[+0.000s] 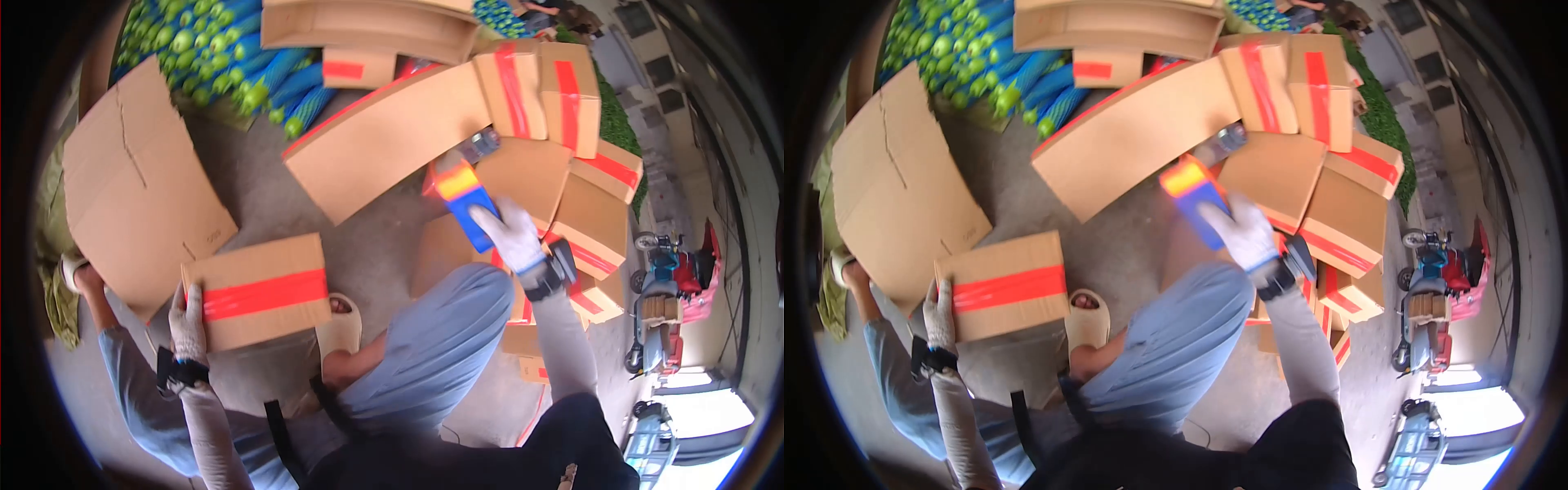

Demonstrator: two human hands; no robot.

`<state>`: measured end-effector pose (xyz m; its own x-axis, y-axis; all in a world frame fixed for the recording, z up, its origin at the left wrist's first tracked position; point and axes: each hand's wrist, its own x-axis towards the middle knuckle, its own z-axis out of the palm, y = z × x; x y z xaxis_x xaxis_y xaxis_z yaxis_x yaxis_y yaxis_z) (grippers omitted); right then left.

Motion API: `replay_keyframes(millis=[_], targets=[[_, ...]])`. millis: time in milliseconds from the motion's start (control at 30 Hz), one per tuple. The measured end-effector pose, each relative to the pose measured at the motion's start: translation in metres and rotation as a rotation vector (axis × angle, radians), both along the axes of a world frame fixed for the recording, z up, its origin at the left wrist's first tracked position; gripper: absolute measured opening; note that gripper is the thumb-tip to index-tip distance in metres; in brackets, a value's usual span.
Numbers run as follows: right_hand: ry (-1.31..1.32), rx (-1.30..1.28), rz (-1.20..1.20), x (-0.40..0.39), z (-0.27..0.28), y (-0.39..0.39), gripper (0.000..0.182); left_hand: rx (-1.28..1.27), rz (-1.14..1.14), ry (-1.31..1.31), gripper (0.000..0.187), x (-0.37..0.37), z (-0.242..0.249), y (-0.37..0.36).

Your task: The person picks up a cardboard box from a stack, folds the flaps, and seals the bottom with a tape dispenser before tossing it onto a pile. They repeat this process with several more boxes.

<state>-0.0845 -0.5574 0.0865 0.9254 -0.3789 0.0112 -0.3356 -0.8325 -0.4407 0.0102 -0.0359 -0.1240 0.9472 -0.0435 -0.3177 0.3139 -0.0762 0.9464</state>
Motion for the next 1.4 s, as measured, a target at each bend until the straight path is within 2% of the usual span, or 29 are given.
replay_keyframes(millis=[33,67,100,133,200,267,300,400,467,533,567,600,633,667,700,733,800,833,867,933,1000,1067,1133,1167,1200,1233,1267,1367,1400], targets=[[-0.065,-0.211,-0.056,-0.031,0.007,-0.012,0.033,0.035,0.002,-0.036,0.050,-0.001,-0.003,0.001],[-0.145,-0.286,-0.116,-0.060,-0.008,-0.034,0.037,0.065,0.011,-0.079,0.049,0.000,-0.006,0.000],[-0.065,-0.538,-0.208,-0.086,-0.024,-0.052,0.040,0.013,0.028,-0.083,0.048,0.001,-0.008,-0.001],[0.028,-0.609,-0.249,-0.113,-0.042,-0.066,0.042,-0.033,0.042,-0.076,0.048,0.000,-0.011,0.000],[0.068,-0.543,-0.273,-0.161,-0.086,-0.093,0.044,-0.075,0.040,-0.072,0.047,0.001,-0.019,0.003],[0.231,-0.394,-0.321,-0.168,-0.084,-0.083,0.045,-0.088,-0.006,-0.048,0.045,-0.002,-0.013,0.005],[0.297,-0.578,-0.408,-0.158,-0.084,-0.077,0.044,-0.128,-0.053,-0.009,0.045,-0.006,0.001,0.008],[-0.430,-0.444,-0.291,-0.095,-0.047,-0.025,0.043,-0.106,-0.126,-0.037,0.045,-0.020,0.001,0.021],[-0.253,-0.085,-0.208,-0.064,-0.052,0.020,0.055,-0.193,-0.051,0.072,0.047,-0.035,0.008,0.014],[0.064,0.282,0.084,-0.032,-0.048,0.093,0.087,-0.086,-0.040,0.038,0.057,-0.047,-0.009,0.016],[0.277,0.329,0.112,-0.019,-0.074,0.125,0.099,-0.060,-0.013,0.117,0.059,-0.056,0.010,0.010],[0.513,0.413,0.141,-0.010,-0.070,0.161,0.106,-0.130,-0.047,0.070,0.058,-0.058,0.011,0.011],[0.583,0.484,0.134,-0.008,-0.136,0.181,0.102,-0.103,-0.048,0.002,0.056,-0.066,0.028,0.006],[0.620,1.126,0.139,-0.014,-0.095,0.210,0.096,-0.078,-0.056,-0.069,0.055,-0.069,0.042,0.001],[0.597,1.271,0.042,-0.018,-0.115,0.221,0.096,-0.210,0.071,-0.063,0.055,-0.065,-0.028,0.018],[0.568,1.412,-0.060,-0.021,-0.135,0.232,0.100,-0.075,0.081,-0.097,0.054,-0.075,-0.007,0.018],[0.498,1.317,-0.025,-0.035,-0.117,0.236,0.102,0.142,0.019,-0.156,0.051,-0.089,0.021,0.022],[0.443,1.109,0.042,-0.044,-0.116,0.229,0.103,-0.001,0.017,-0.121,0.057,-0.096,0.052,0.011],[0.181,0.998,0.131,-0.056,-0.113,0.221,0.104,-0.147,0.016,-0.080,0.064,-0.101,0.084,-0.007],[-0.326,0.600,0.236,-0.081,-0.106,0.206,0.106,-0.151,-0.080,-0.137,0.057,-0.105,0.107,-0.027],[-0.382,0.815,0.117,-0.110,-0.033,0.174,0.109,-0.307,-0.156,-0.344,0.047,-0.092,0.100,-0.066],[-0.480,0.597,0.045,-0.137,-0.009,0.137,0.116,-0.270,-0.268,-0.402,0.045,-0.085,0.123,-0.125],[-0.484,0.333,-0.086,-0.175,-0.016,0.101,0.114,-0.336,-0.444,-0.463,0.048,-0.082,0.163,-0.186],[-0.469,0.187,-0.144,-0.194,-0.022,0.079,0.113,-0.293,-0.525,-0.593,0.051,-0.079,0.188,-0.222],[-0.606,0.142,-0.220,-0.202,-0.013,0.067,0.110,-0.249,-0.593,-0.725,0.054,-0.078,0.208,-0.259],[-0.741,0.093,-0.295,-0.211,-0.005,0.055,0.107,-0.629,-0.710,-0.450,0.067,-0.077,0.202,-0.306],[-1.056,0.179,-0.421,-0.205,0.017,0.047,0.103,-0.654,-0.865,-0.436,0.077,-0.071,0.214,-0.352],[-1.177,0.010,-0.499,-0.203,0.054,-0.049,0.099,0.079,-0.818,-1.073,0.101,-0.058,0.253,-0.458],[-1.214,-0.033,-0.458,-0.200,0.060,-0.096,0.098,0.081,-0.829,-0.943,0.097,-0.059,0.251,-0.479]])
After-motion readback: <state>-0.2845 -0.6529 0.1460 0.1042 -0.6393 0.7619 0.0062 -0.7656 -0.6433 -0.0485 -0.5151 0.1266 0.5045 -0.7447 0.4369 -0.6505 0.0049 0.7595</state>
